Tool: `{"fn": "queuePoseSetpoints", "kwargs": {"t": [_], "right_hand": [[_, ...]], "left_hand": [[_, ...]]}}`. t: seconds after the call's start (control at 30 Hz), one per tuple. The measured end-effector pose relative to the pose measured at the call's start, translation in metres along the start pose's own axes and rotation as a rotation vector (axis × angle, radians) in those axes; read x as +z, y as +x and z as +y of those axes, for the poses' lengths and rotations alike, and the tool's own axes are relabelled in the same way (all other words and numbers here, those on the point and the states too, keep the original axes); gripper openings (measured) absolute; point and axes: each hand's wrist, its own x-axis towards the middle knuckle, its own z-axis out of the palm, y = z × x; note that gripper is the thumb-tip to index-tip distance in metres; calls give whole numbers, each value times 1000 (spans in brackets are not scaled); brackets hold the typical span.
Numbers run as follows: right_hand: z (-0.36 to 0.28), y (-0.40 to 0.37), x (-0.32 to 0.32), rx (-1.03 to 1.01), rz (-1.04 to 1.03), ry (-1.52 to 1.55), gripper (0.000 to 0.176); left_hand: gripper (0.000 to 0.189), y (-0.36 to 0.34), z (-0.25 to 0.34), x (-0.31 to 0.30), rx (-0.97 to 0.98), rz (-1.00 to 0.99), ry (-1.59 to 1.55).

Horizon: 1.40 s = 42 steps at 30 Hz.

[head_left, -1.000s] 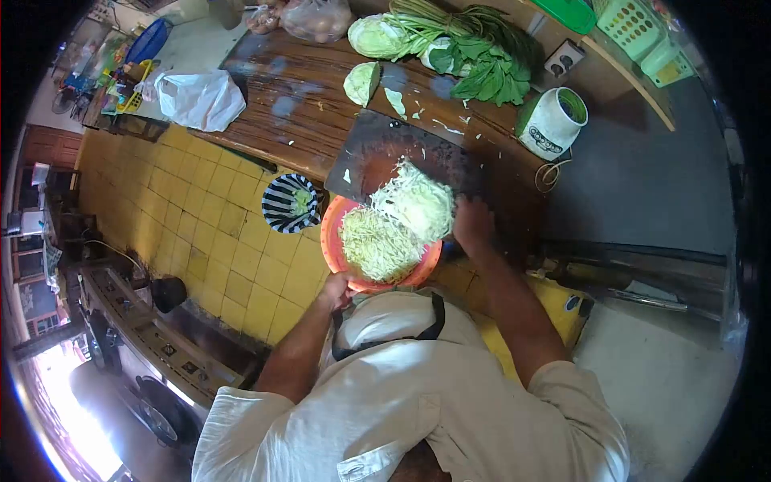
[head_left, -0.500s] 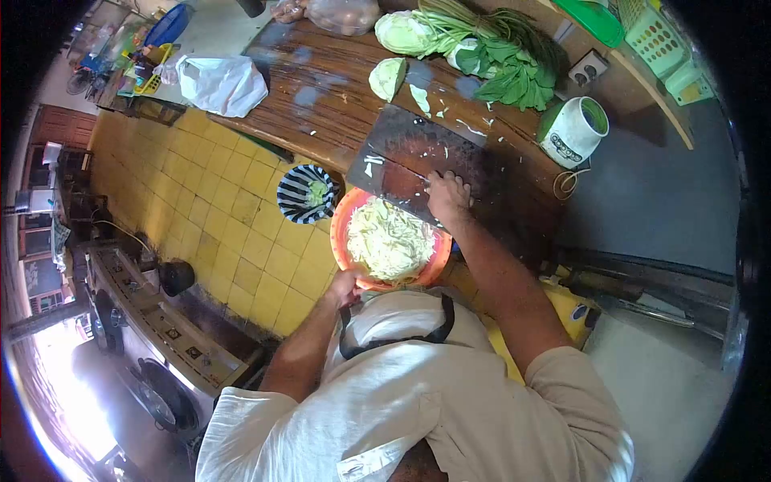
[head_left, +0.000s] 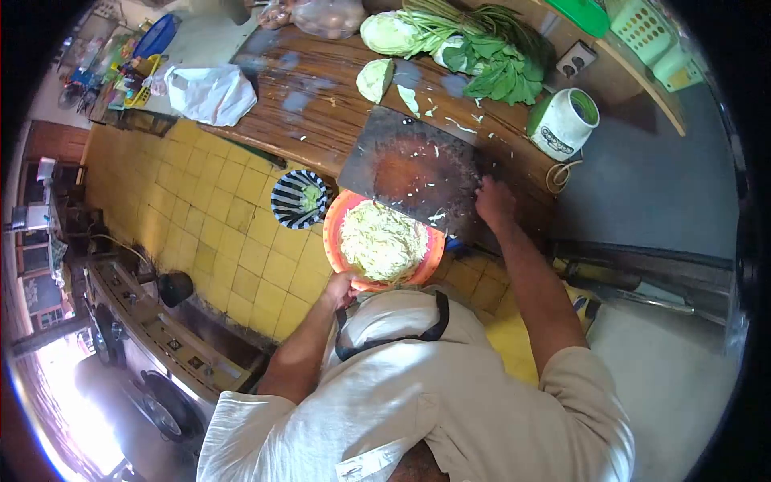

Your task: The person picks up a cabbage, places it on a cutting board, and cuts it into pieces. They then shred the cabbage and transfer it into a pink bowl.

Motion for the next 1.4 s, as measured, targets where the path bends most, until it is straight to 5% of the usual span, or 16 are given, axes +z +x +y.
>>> {"fn": "queuePoseSetpoints", "kwargs": {"t": [0.17,0.3,0.37,0.47,0.6,0.7,0.77,0.9,1.0,1.07,1.1,1.17,1.3,1.4], "right_hand": [[-35,-71,17,-251,-159,-35,28],[-30,-109,17,-239,-148,15,29],[-3,-112,25,94,-87,255,32],[19,-125,43,205,-144,257,31],[-31,-154,2,-12,-345,286,33],[-29,-151,20,-8,-338,237,32],[-2,-140,29,219,-65,431,32],[25,-131,43,189,24,348,32],[-1,-135,39,2,-126,330,32],[-27,-134,26,-273,-471,246,27],[-29,-128,38,-288,-477,242,27],[-31,-112,73,-127,-123,374,27],[-39,-89,36,-394,-222,295,27],[-36,-70,32,-483,-185,304,29]], "left_hand": [[14,-2,14,11,-74,93,88],[13,11,12,-2,-129,-53,229],[14,17,8,-1,-101,-47,239],[19,32,0,-3,-58,-49,116],[22,15,20,3,-203,-49,326],[22,23,11,2,-169,-32,267],[22,34,-2,-4,-135,-29,177],[19,43,-6,-15,-74,-11,159],[15,32,-4,-5,-55,-26,115],[14,13,8,5,-101,2,130],[14,21,2,-1,-98,10,116],[13,45,-17,-18,-155,-15,135],[16,0,2,6,-124,143,87],[16,15,-19,-24,-168,29,-31]]}}
